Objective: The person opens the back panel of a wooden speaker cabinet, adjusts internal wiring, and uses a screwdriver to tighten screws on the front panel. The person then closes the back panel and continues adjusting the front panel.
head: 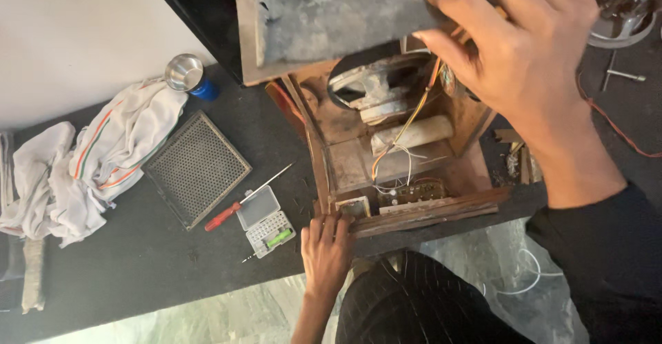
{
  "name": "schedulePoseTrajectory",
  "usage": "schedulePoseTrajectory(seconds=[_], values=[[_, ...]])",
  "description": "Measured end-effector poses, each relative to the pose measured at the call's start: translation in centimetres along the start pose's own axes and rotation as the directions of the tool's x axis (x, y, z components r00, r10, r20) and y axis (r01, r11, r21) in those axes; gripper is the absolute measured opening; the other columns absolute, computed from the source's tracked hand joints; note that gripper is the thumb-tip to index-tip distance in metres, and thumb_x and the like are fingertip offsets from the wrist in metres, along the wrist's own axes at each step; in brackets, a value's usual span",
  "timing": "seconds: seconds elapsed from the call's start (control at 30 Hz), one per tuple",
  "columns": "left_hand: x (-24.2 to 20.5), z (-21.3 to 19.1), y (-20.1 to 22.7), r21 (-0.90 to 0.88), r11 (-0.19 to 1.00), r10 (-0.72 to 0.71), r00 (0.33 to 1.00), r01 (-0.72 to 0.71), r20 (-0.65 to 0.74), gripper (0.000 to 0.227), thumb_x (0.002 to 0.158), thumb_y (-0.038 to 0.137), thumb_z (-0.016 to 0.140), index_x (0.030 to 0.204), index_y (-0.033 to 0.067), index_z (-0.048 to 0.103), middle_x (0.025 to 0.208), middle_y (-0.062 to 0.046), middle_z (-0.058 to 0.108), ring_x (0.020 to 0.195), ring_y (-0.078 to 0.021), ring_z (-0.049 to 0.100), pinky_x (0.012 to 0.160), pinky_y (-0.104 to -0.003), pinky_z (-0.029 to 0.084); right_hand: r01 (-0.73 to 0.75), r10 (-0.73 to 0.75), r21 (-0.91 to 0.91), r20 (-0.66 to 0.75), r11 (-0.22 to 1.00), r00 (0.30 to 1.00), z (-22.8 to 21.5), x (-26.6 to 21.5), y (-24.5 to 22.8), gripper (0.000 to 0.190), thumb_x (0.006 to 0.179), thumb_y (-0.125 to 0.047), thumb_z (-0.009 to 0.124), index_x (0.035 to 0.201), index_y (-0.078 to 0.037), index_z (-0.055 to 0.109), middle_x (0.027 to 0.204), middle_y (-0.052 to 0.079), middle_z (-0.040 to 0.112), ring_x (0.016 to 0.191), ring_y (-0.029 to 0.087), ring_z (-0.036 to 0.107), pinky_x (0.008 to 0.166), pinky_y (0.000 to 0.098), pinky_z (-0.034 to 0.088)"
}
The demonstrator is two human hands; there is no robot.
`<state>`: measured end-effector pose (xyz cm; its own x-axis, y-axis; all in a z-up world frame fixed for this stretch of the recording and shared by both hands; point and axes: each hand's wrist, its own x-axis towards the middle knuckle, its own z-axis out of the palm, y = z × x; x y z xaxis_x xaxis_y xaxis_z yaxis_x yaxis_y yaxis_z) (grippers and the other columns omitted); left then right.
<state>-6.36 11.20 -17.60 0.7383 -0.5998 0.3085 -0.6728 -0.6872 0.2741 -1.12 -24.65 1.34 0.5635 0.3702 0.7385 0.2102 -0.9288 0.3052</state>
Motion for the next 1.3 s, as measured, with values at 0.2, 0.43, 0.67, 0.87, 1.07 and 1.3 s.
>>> schedulePoseTrajectory(seconds=[0.2, 0.43, 0.67, 0.87, 1.07, 1.3], values=[[-1.6, 1.3, 0.4, 0.068, 0.997, -0.032, 0.999, 0.031, 0.008, 0.034, 0.084, 0.02, 0.075, 0.116, 0.0112, 0.067, 0.111, -0.007, 0.066, 0.108, -0.0261, 0.059, 0.079, -0.042, 0.045, -0.075, 0.076, 0.034, -0.027, 0.997, 0.997, 3.3, 0.6, 0.5, 0.028, 0.095, -0.027, 0.079, 0.116, -0.01, 0.072, 0.103, -0.001, 0.063, 0.093, 0.018, 0.057, 0.086, 0.035, 0.043], [-2.7, 2.5, 0.7, 0.061, 0.997, -0.048, 0.998, 0.05, -0.035, 0.04, 0.084, 0.022, 0.075, 0.121, 0.0119, 0.064, 0.116, -0.008, 0.063, 0.11, -0.0281, 0.057, 0.085, -0.045, 0.046, -0.099, 0.093, -0.062, -0.105, 0.993, 0.99, 6.0, 0.9, 0.6, 0.028, 0.096, -0.027, 0.078, 0.118, -0.011, 0.07, 0.106, 0.001, 0.061, 0.1, 0.02, 0.057, 0.087, 0.0357, 0.04], [-1.8, 2.5, 0.4, 0.036, 0.997, -0.075, 0.997, 0.075, 0.004, 0.041, 0.084, 0.018, 0.07, 0.124, 0.011, 0.063, 0.124, -0.011, 0.062, 0.114, -0.031, 0.056, 0.089, -0.046, 0.046, -0.253, 0.257, 0.093, -0.037, 0.963, 0.966, 5.9, 0.8, -0.7, 0.033, 0.099, -0.018, 0.079, 0.127, -0.006, 0.065, 0.125, 0.01, 0.059, 0.119, 0.031, 0.051, 0.103, 0.0483, 0.041], [-0.6, 2.6, -0.2, 0.001, 0.998, -0.07, 0.997, 0.07, 0.011, 0.043, 0.084, 0.02, 0.071, 0.125, 0.0085, 0.063, 0.125, -0.012, 0.062, 0.107, -0.0325, 0.056, 0.086, -0.047, 0.045, -0.433, 0.433, 0.18, 0.038, 0.884, 0.9, 4.9, -1.2, -5.1, 0.06, 0.103, -0.018, 0.077, 0.157, -0.008, 0.051, 0.163, 0.022, 0.033, 0.15, 0.045, 0.03, 0.126, 0.0581, 0.029], [0.2, 3.4, -0.9, -0.008, 0.995, -0.1, 0.993, 0.1, 0.057, 0.049, 0.074, 0.018, 0.074, 0.122, 0.0075, 0.064, 0.117, -0.012, 0.061, 0.109, -0.036, 0.055, 0.087, -0.048, 0.044, -0.794, 0.719, 0.567, 0.455, 0.221, 0.525, 3.0, -5.1, -13.5, 0.054, 0.094, -0.022, 0.072, 0.143, -0.009, 0.052, 0.137, 0.013, 0.065, 0.129, 0.032, 0.063, 0.109, 0.0446, 0.049], [-1.1, 11.1, -5.4, 0.07, 0.998, 0.016, 0.991, -0.007, -0.13, 0.057, 0.061, 0.021, 0.077, 0.116, 0.0167, 0.069, 0.115, -0.008, 0.063, 0.105, -0.0332, 0.057, 0.078, -0.048, 0.049, -0.732, 0.677, 0.194, 0.284, 0.653, 0.679, 3.0, -14.8, -17.8, 0.056, 0.086, -0.025, 0.07, 0.135, -0.004, 0.054, 0.131, 0.021, 0.063, 0.123, 0.038, 0.057, 0.101, 0.0514, 0.047]])
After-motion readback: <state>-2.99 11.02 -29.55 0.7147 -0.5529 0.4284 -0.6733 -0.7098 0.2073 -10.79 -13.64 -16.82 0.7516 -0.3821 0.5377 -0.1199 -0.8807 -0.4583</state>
